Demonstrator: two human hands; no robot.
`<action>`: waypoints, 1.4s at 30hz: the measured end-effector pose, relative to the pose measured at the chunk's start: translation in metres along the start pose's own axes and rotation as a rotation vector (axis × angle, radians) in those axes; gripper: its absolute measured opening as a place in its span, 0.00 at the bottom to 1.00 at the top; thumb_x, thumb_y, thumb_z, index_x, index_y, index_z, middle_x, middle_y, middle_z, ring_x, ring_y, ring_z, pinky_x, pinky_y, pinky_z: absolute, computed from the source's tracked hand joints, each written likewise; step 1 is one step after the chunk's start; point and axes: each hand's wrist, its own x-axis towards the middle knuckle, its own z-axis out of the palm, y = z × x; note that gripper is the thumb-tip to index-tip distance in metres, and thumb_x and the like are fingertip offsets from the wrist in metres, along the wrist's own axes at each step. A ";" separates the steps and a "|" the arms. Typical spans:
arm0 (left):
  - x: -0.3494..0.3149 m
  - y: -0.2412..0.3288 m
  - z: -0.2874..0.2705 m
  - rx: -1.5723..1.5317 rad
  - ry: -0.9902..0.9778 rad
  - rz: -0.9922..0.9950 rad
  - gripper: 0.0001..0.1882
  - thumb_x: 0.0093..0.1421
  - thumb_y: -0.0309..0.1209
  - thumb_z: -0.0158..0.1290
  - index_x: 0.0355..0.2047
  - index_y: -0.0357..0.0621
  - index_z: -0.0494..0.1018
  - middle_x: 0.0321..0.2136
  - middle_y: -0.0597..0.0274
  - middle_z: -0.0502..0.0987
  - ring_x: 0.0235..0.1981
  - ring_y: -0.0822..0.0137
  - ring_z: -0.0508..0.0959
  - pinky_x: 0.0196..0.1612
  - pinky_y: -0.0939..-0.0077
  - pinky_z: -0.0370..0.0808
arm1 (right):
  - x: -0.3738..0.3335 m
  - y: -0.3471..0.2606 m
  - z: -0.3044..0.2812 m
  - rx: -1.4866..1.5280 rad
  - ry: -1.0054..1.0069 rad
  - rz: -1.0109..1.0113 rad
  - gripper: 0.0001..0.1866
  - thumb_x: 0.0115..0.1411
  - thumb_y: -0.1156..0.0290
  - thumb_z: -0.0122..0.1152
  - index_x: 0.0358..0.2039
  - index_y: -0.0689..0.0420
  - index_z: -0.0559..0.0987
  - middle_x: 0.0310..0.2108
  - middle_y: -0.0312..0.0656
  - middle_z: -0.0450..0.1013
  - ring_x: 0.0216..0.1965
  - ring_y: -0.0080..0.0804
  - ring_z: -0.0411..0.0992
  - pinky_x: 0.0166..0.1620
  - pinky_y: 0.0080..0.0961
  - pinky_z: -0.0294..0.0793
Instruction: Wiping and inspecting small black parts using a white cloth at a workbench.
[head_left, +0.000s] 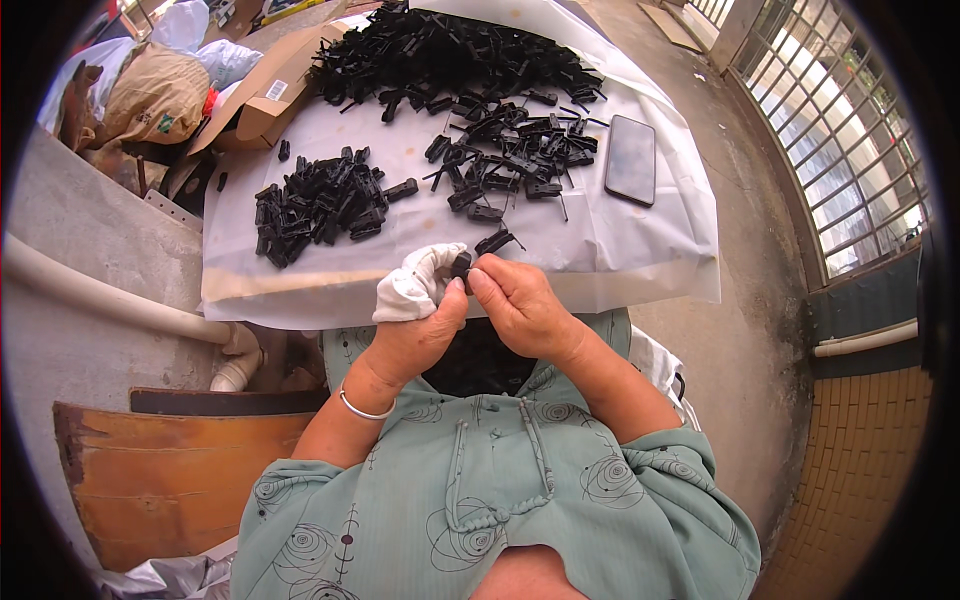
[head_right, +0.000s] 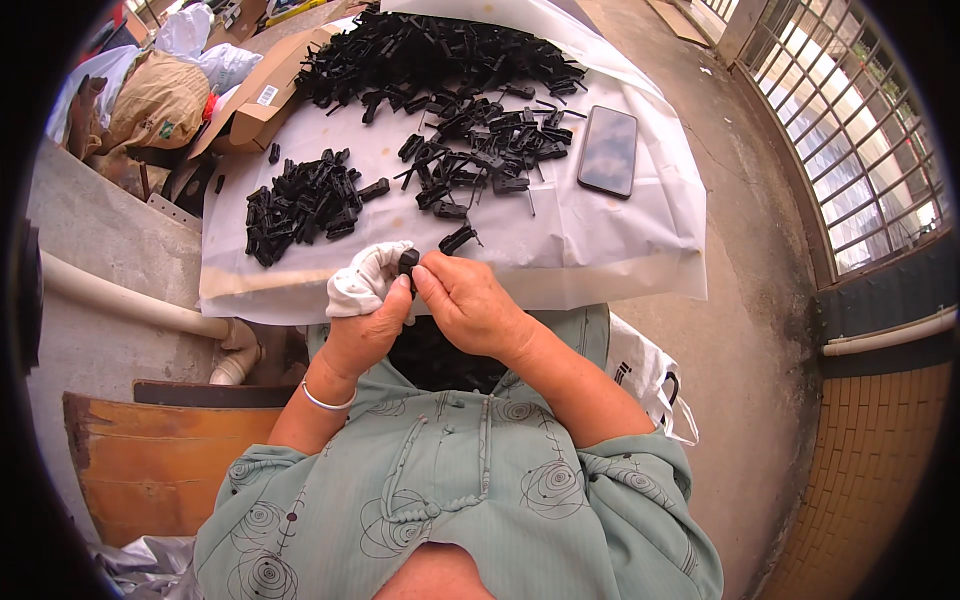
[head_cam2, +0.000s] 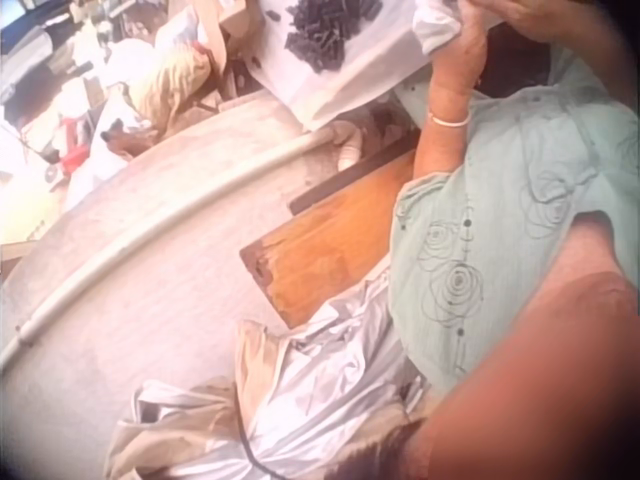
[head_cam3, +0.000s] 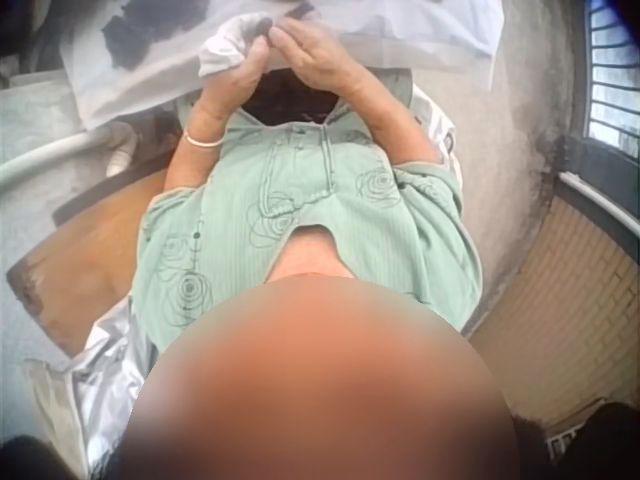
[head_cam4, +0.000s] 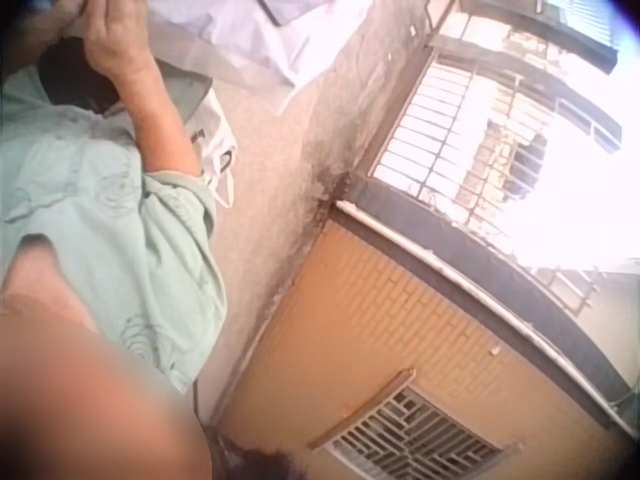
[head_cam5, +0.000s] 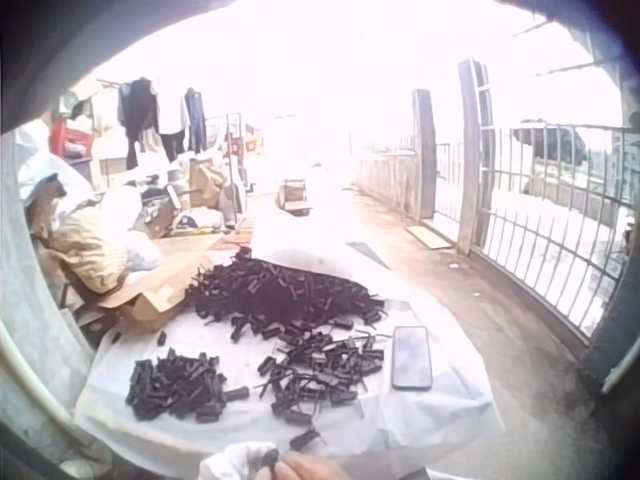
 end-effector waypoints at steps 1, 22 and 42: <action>0.000 -0.002 0.000 0.002 0.003 0.036 0.15 0.55 0.20 0.48 0.44 0.30 0.67 0.34 0.60 0.73 0.33 0.75 0.72 0.38 0.82 0.71 | 0.000 0.000 0.000 0.000 -0.001 0.000 0.11 0.61 0.71 0.47 0.24 0.62 0.67 0.17 0.46 0.61 0.18 0.34 0.57 0.24 0.27 0.61; 0.003 -0.008 0.007 0.664 0.061 0.498 0.18 0.49 0.20 0.50 0.42 0.31 0.69 0.35 0.45 0.74 0.36 0.50 0.75 0.39 0.67 0.72 | 0.001 0.013 0.009 0.016 0.055 0.154 0.13 0.61 0.71 0.47 0.21 0.63 0.66 0.15 0.48 0.59 0.16 0.32 0.53 0.22 0.27 0.59; 0.002 -0.030 0.008 0.595 0.112 0.425 0.17 0.50 0.22 0.47 0.43 0.33 0.69 0.35 0.46 0.74 0.36 0.51 0.75 0.41 0.67 0.72 | -0.005 0.015 0.014 0.127 0.009 0.288 0.11 0.61 0.71 0.47 0.22 0.62 0.68 0.18 0.31 0.59 0.23 0.17 0.55 0.26 0.19 0.60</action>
